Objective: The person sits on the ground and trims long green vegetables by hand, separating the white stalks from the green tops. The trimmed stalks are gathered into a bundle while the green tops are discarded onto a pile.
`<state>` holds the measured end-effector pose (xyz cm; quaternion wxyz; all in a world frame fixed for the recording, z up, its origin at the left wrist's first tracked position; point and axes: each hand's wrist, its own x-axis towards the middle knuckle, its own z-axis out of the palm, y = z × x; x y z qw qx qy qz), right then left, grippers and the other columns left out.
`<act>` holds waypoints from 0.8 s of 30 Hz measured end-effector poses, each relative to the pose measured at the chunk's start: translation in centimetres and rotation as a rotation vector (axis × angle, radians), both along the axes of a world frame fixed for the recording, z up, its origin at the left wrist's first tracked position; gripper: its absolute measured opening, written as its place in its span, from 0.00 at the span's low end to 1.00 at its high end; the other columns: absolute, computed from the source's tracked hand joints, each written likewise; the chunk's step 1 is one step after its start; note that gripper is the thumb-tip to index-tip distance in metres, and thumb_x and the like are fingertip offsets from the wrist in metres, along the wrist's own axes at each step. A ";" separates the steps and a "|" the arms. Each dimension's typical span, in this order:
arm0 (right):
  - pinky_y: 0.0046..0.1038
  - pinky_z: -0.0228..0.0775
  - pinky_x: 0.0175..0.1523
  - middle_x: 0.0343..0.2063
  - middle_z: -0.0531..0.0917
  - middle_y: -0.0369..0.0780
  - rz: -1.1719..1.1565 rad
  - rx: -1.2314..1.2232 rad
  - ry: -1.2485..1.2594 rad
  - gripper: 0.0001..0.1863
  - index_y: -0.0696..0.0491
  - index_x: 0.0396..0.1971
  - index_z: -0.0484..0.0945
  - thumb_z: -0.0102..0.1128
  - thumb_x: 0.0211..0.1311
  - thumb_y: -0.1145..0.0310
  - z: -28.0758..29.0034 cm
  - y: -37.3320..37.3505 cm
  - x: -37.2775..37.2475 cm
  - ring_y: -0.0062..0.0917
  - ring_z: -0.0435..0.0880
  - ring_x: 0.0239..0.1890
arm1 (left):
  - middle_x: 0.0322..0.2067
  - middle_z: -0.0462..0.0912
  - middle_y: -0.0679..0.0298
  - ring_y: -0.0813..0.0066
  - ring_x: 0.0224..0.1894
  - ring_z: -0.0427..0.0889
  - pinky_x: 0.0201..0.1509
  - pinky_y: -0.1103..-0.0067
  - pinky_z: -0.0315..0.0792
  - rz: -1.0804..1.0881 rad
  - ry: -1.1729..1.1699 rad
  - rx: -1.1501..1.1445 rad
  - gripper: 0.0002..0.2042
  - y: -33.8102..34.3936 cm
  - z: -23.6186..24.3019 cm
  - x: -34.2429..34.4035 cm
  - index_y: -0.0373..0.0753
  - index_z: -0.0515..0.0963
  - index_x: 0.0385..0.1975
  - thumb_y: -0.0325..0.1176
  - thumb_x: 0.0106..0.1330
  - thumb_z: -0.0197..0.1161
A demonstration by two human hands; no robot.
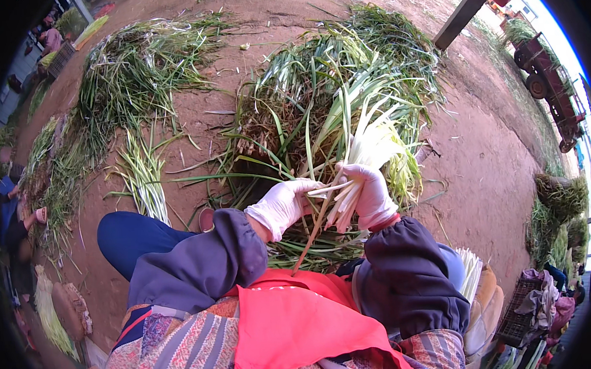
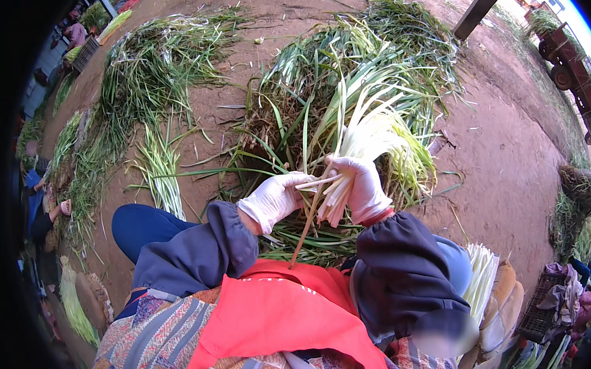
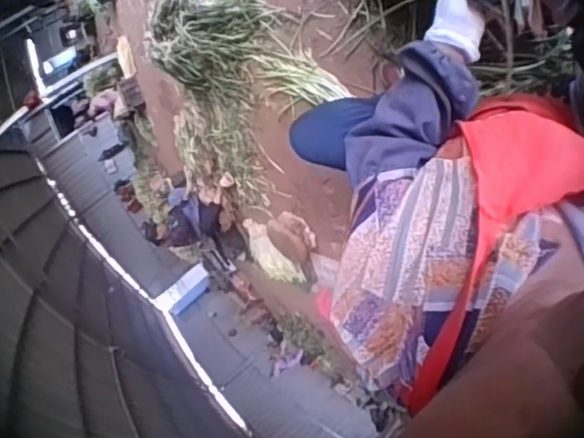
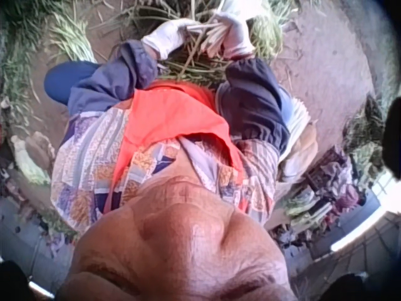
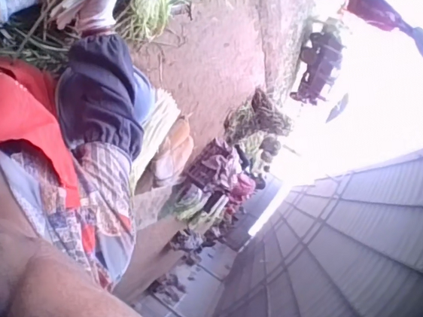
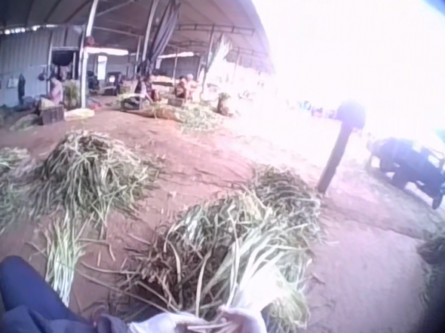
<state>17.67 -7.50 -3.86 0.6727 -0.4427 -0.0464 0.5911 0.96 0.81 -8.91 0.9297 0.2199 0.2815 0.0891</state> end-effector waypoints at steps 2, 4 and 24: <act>0.22 0.69 0.32 0.23 0.77 0.36 0.011 0.004 -0.023 0.12 0.60 0.36 0.75 0.57 0.49 0.74 -0.1 0.0 0.0 0.20 0.75 0.23 | 0.40 0.81 0.60 0.69 0.39 0.80 0.44 0.71 0.73 -0.049 0.037 -0.015 0.12 -0.5 -0.8 -0.5 0.35 0.76 0.44 0.32 0.64 0.53; 0.22 0.69 0.33 0.22 0.76 0.35 0.009 0.027 -0.054 0.11 0.59 0.34 0.75 0.57 0.49 0.72 -0.1 0.0 0.1 0.20 0.75 0.24 | 0.34 0.81 0.63 0.69 0.35 0.79 0.44 0.69 0.70 -0.159 0.102 -0.061 0.11 -0.8 -0.8 -0.8 0.36 0.74 0.39 0.36 0.64 0.54; 0.21 0.69 0.34 0.25 0.75 0.38 -0.010 0.253 -0.219 0.40 0.54 0.61 0.63 0.52 0.37 0.76 2.1 0.7 0.5 0.22 0.74 0.26 | 0.19 0.77 0.64 0.75 0.21 0.74 0.27 0.75 0.69 -0.373 0.656 0.995 0.10 -0.1 -2.3 -0.1 0.35 0.77 0.23 0.36 0.59 0.59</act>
